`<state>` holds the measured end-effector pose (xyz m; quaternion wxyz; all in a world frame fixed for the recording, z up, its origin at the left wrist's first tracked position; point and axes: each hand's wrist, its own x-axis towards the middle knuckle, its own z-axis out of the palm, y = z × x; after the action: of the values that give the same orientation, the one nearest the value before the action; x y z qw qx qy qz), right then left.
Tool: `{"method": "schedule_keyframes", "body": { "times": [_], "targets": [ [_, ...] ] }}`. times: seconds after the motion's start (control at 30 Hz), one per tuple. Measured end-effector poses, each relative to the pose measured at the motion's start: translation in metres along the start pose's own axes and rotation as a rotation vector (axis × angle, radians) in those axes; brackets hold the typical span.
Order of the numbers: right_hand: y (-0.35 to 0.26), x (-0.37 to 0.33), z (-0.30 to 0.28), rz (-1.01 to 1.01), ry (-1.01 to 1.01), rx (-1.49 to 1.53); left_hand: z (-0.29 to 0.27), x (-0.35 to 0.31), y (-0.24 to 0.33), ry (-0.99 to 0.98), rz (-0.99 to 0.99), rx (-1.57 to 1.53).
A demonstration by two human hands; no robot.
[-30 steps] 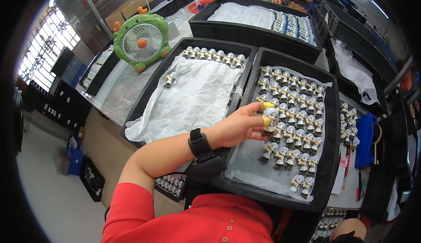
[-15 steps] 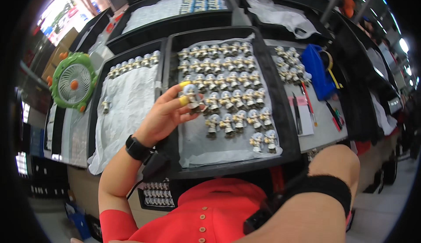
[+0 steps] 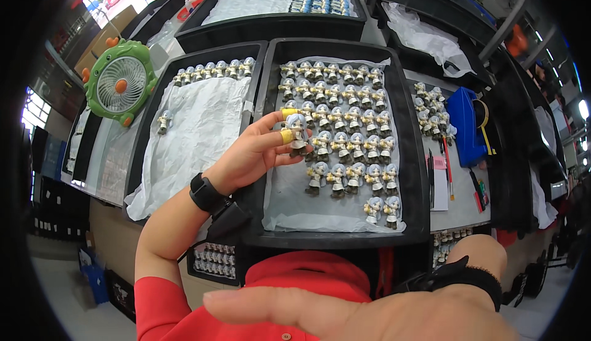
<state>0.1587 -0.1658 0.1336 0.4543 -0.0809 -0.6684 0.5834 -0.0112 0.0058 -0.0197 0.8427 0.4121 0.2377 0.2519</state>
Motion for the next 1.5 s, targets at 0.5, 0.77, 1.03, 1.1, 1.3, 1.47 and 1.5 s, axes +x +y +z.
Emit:
{"method": "schedule_keyframes", "body": {
  "times": [0.5,0.77,1.03,1.1,1.3,1.47,1.5],
  "targets": [
    [0.050,0.005,-0.078,-0.058,0.560,0.480,0.008,-0.003,-0.001,-0.006,-0.073,-0.021],
    [0.106,-0.004,-0.114,0.112,0.759,0.099,0.018,-0.010,0.007,-0.011,0.005,0.000],
    [0.127,-0.008,-0.113,0.316,0.720,-0.307,0.012,-0.006,0.003,-0.005,0.037,-0.026],
    [0.129,-0.007,-0.111,0.396,0.680,-0.429,0.011,-0.005,0.003,-0.004,0.015,-0.020],
    [0.131,-0.006,-0.114,0.385,0.648,-0.428,0.008,-0.003,0.000,0.024,-0.046,0.007],
    [0.130,-0.006,-0.121,0.387,0.693,-0.438,0.004,0.001,-0.005,0.030,-0.034,0.006],
    [0.129,-0.007,-0.123,0.418,0.684,-0.412,0.006,0.000,-0.002,0.026,-0.029,0.014]
  ]
}}
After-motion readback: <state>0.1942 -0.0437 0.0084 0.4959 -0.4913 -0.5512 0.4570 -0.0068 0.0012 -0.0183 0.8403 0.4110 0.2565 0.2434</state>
